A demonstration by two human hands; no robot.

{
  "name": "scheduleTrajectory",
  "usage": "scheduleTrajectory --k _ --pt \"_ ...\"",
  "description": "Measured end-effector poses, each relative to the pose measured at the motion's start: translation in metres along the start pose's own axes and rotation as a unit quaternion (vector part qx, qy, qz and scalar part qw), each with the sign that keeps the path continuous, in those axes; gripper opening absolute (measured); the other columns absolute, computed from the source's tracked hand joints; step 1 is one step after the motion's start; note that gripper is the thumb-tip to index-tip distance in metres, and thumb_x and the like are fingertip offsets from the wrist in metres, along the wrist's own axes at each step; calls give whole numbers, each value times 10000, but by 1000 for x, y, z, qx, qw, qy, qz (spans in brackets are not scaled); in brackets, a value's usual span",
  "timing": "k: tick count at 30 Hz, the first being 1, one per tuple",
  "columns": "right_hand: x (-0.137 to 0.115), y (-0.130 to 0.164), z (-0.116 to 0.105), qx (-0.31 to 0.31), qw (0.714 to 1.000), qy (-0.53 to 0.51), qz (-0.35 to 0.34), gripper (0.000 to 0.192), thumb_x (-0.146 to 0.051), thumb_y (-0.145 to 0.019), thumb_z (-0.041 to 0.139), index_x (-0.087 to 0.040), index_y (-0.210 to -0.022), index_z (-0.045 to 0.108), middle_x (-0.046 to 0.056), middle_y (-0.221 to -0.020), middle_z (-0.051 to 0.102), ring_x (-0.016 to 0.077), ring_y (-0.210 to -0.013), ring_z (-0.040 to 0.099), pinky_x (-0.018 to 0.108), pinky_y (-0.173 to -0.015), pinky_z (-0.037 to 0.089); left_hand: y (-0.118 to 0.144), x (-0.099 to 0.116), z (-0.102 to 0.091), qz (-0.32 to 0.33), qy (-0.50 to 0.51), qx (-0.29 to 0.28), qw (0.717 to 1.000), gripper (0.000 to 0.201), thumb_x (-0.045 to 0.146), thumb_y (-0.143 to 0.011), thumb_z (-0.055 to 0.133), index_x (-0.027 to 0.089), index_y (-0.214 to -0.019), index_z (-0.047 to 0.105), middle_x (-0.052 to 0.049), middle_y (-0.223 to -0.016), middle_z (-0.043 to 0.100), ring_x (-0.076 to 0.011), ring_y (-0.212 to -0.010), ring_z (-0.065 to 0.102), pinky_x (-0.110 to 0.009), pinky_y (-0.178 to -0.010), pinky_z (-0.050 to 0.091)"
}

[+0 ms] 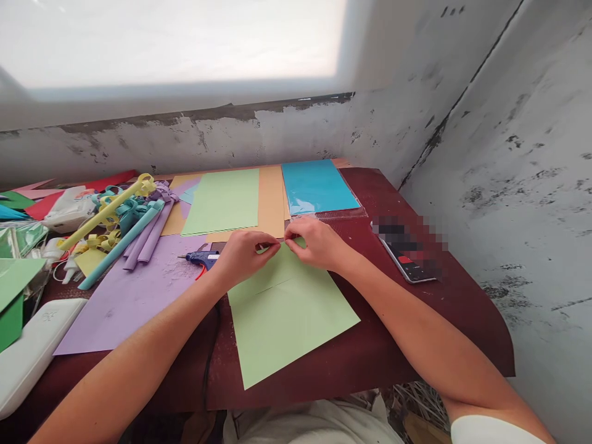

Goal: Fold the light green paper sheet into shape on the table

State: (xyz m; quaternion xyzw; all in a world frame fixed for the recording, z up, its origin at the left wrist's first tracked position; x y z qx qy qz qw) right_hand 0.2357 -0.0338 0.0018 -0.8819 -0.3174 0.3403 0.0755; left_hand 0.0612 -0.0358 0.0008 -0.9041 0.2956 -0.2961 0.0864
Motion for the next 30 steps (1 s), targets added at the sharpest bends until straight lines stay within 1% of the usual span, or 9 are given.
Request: scheduleTrajectory --k 3,6,9,12,14,20,23,26,30 --pt "-1 0 0 -1 1000 -3 -4 97 -185 -922 602 -215 -879 684 65 -888 729 250 -933 628 383 -816 487 0 0 0 5 0 0 1000 221 261 -930 612 214 -842 809 -28 -759 785 -142 -613 609 -269 -643 424" --pt "0 0 -2 12 1000 -6 9 79 -179 -904 613 -216 -873 675 64 -911 733 243 -927 643 381 -825 492 0 -1 1 -1 14 4 1000 211 256 -926 619 213 -854 813 -34 -796 800 -143 -628 619 -268 -657 437" --pt "0 0 -3 16 1000 -8 0 90 -177 -911 602 -215 -872 673 63 -903 730 238 -914 642 376 -817 491 0 -1 0 -6 17 7 1000 190 241 -912 631 209 -857 810 -35 -808 801 -144 -640 625 -271 -673 446" --pt "-1 0 -3 10 1000 -13 -10 99 -189 -925 594 -219 -886 680 62 -897 731 241 -930 640 377 -821 488 1 2 -1 2 11 5 1000 223 262 -933 612 207 -831 802 -29 -749 777 -136 -612 594 -269 -645 424" --pt "0 0 -4 20 1000 -14 -4 88 -199 -923 599 -223 -893 678 60 -914 735 238 -919 648 376 -818 488 1 2 -1 6 14 9 1000 244 272 -945 598 207 -823 800 -28 -727 767 -132 -600 583 -267 -632 418" --pt "0 0 -7 37 999 -7 -13 100 -216 -931 585 -232 -879 669 57 -904 734 234 -875 633 364 -761 470 0 -2 -1 -15 49 26 998 190 277 -913 636 210 -850 802 -32 -809 799 -143 -650 638 -265 -675 465" --pt "0 0 -10 47 999 -2 3 81 -227 -918 604 -231 -886 678 50 -900 738 223 -840 619 357 -742 462 0 -1 -1 -22 65 23 997 223 296 -927 622 200 -814 787 -21 -747 769 -129 -621 589 -260 -646 434" --pt "0 1 -17 63 997 -14 31 83 -236 -903 610 -224 -875 687 48 -887 740 214 -814 613 342 -701 457 0 1 -3 -43 109 27 993 247 317 -928 619 182 -782 767 0 -655 700 -107 -572 507 -250 -600 389" --pt "-1 1 -22 59 996 -51 49 111 -237 -890 614 -222 -832 707 45 -887 753 214 -827 640 332 -696 473 0 3 -7 -67 167 6 984 257 335 -911 622 170 -770 760 4 -648 677 -102 -579 499 -242 -575 373"
Point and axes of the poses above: each hand's wrist, its own y-axis away from the middle knuckle, its own z-axis out of the palm, x = y × z, the point moved 4 cm from there along -y, towards the middle knuckle
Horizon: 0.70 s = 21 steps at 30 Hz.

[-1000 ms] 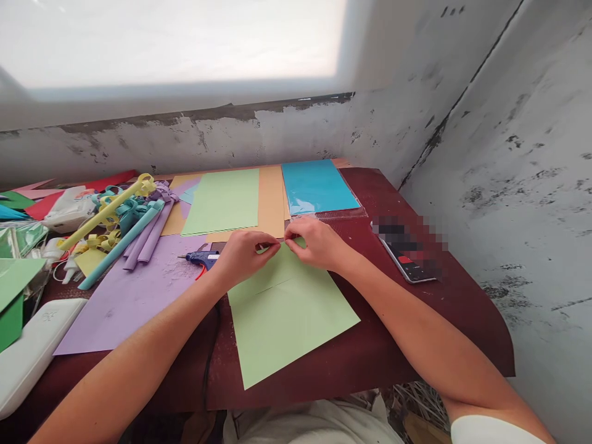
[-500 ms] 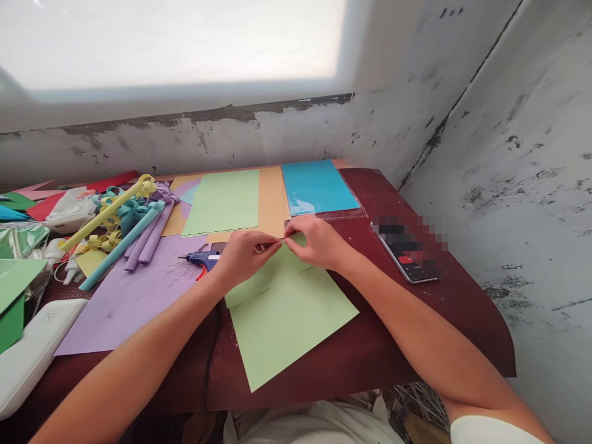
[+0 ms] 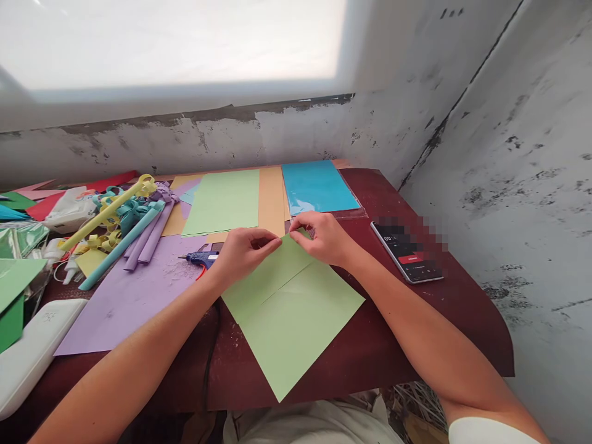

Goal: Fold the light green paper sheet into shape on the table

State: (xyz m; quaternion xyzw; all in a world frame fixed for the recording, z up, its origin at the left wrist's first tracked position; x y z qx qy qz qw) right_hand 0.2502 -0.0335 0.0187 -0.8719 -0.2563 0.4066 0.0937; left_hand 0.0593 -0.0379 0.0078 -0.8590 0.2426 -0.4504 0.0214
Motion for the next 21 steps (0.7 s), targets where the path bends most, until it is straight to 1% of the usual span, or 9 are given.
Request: scheduleTrajectory --k 5,9,11,14,18,21 --pt "5 0 -1 -1 999 -36 41 165 -270 -896 617 -211 -836 759 55 -907 786 228 -874 700 334 -727 525 -1 -3 -2 -14 -6 -21 1000 236 311 -879 639 165 -767 787 -15 -652 710 -114 -580 529 -246 -563 378" --pt "6 0 4 -15 999 -35 29 184 -284 -905 616 -208 -888 783 69 -946 792 232 -882 708 344 -720 544 -2 -6 0 -10 -7 -24 1000 233 309 -871 650 155 -778 798 -25 -684 728 -114 -595 543 -241 -571 388" --pt "6 0 4 -16 999 -37 29 183 -290 -902 627 -212 -915 792 68 -970 795 234 -890 713 353 -742 555 -2 -6 0 -10 -8 -23 1000 263 331 -880 647 147 -781 807 -20 -663 712 -101 -559 502 -241 -545 355" --pt "7 0 3 -9 998 -40 40 184 -305 -900 635 -218 -891 798 60 -952 795 233 -874 711 353 -743 556 -1 -7 -2 -25 -7 -21 999 290 351 -883 647 137 -784 816 -7 -601 666 -90 -528 449 -239 -527 321" --pt "7 0 4 -23 999 -44 21 190 -306 -907 628 -222 -862 792 58 -911 783 230 -857 693 354 -734 545 -1 -4 -2 -19 -6 -24 1000 271 342 -878 653 143 -777 807 -9 -639 682 -98 -572 480 -238 -564 353" --pt "7 0 7 -27 998 -51 20 185 -320 -903 636 -228 -897 797 64 -940 785 237 -885 696 357 -742 543 -1 -1 -1 -5 -6 -25 1000 313 352 -904 629 142 -736 789 16 -579 605 -81 -538 416 -240 -540 297"
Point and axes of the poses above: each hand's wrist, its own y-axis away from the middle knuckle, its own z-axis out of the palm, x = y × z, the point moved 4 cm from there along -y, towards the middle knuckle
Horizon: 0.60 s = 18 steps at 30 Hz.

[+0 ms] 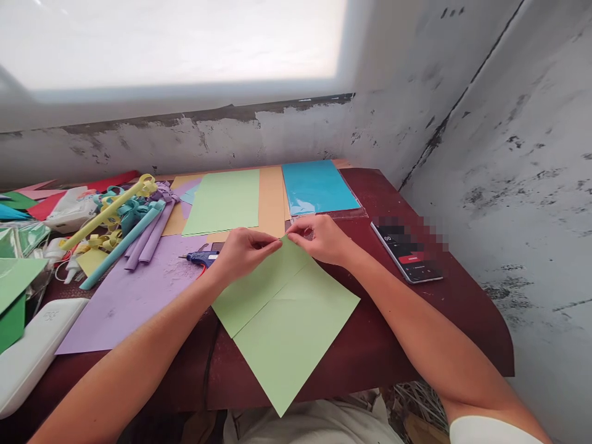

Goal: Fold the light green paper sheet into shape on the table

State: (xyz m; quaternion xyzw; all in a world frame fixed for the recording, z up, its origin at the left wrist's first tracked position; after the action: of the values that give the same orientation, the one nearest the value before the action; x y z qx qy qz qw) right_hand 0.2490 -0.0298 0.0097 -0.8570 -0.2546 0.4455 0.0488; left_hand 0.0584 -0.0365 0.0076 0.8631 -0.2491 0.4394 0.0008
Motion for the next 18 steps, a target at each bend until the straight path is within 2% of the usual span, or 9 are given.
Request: scheduleTrajectory --k 2,5,7,9,11,13,15,18 --pt "0 0 2 1 1000 -14 4 191 -334 -901 635 -225 -908 793 64 -942 782 232 -877 692 351 -736 537 0 0 1 0 2 -3 1000 342 363 -917 621 141 -709 776 31 -539 555 -72 -513 383 -239 -527 273" --pt "2 -1 2 -2 999 -36 26 215 -361 -903 621 -209 -871 769 50 -884 758 199 -779 656 326 -687 501 0 -2 1 -12 6 -4 1000 311 399 -920 635 157 -806 793 7 -632 661 -91 -547 496 -236 -551 367" --pt "6 -2 0 12 998 -18 63 234 -378 -901 609 -200 -824 738 34 -808 724 176 -693 602 316 -643 451 1 -3 0 -16 -9 5 1000 324 459 -882 698 188 -1031 791 -25 -811 755 -137 -667 626 -262 -650 485" --pt "14 -2 -6 43 992 16 113 243 -386 -902 589 -197 -786 689 19 -741 681 161 -641 542 313 -615 393 2 -2 1 0 -55 0 998 567 510 -813 776 232 -1299 684 -59 -1037 779 -202 -854 704 -333 -798 555" --pt "23 -3 -11 68 983 35 165 233 -379 -912 559 -202 -785 641 12 -713 648 156 -625 497 312 -602 351 4 1 4 40 -126 -28 991 801 530 -751 832 266 -1448 541 -97 -1273 716 -274 -1062 698 -429 -937 553" --pt "32 -4 -15 82 975 40 205 208 -363 -924 532 -210 -803 603 12 -722 634 159 -634 478 312 -602 335 7 3 8 76 -183 -62 978 895 535 -722 855 272 -1484 466 -134 -1454 593 -338 -1231 634 -511 -1039 510" --pt "39 -4 -16 88 969 43 228 196 -351 -939 508 -218 -812 573 14 -746 624 162 -650 474 313 -612 333 8 3 11 87 -212 -84 970 888 525 -728 851 260 -1473 446 -155 -1518 514 -372 -1306 585 -549 -1093 473" --pt "42 -5 -16 87 966 40 241 200 -349 -965 475 -226 -821 539 10 -762 594 165 -669 471 314 -628 331 9 -1 14 86 -221 -104 966 778 444 -794 791 241 -1453 432 -164 -1504 500 -369 -1314 582 -538 -1098 476"
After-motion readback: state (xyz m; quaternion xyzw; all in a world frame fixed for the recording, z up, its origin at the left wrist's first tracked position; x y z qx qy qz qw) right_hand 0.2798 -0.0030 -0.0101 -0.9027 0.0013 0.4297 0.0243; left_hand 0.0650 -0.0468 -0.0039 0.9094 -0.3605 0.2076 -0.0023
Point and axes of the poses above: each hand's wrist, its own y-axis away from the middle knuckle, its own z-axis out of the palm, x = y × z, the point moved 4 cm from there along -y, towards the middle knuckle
